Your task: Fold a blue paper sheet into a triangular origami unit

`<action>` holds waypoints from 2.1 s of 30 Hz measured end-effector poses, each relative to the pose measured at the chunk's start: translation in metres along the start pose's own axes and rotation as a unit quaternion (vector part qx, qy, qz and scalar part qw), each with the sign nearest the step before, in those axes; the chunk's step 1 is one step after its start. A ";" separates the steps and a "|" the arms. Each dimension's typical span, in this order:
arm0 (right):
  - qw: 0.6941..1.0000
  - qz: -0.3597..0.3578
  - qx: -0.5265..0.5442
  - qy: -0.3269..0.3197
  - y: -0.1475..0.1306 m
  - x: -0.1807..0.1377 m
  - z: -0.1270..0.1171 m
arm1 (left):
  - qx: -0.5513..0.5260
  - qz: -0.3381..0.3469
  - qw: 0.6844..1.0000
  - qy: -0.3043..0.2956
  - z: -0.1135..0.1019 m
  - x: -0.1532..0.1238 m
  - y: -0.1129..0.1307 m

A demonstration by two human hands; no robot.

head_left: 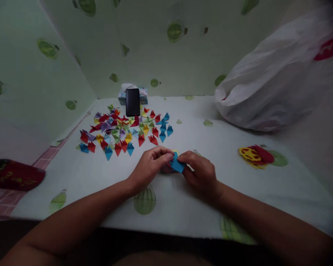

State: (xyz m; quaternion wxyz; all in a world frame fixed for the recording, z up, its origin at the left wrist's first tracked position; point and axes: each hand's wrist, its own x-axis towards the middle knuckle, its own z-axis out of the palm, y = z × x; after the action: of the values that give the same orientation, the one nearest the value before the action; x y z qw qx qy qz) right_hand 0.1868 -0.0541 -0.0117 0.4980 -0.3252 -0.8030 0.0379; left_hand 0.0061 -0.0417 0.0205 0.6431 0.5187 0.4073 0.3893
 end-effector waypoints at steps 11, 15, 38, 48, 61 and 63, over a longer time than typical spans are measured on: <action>0.996 -0.027 -0.031 -0.084 0.006 -0.002 -0.001 | -0.010 -0.053 0.999 -0.003 -0.002 0.002 0.000; 0.998 -0.025 -0.021 -0.056 0.004 -0.003 -0.001 | -0.011 -0.058 0.998 -0.014 -0.001 0.002 0.002; 0.994 0.071 0.057 -0.063 0.004 -0.004 0.000 | -0.007 -0.094 0.995 -0.035 -0.008 0.008 -0.001; 0.928 0.268 0.243 -0.087 0.006 -0.001 -0.001 | 0.024 -0.025 0.999 -0.002 -0.011 0.012 -0.004; 0.845 0.362 0.387 -0.069 0.008 0.006 -0.003 | 0.048 0.006 0.999 0.011 -0.015 0.015 -0.010; 0.839 0.383 0.385 -0.045 0.009 0.007 -0.003 | 0.045 0.026 0.998 0.044 -0.015 0.016 -0.012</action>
State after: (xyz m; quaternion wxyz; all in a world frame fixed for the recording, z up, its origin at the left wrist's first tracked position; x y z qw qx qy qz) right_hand 0.1914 -0.0437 -0.0082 0.4919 -0.3866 -0.5568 0.5464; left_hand -0.0013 -0.0232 0.0048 0.5903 0.5393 0.4390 0.4098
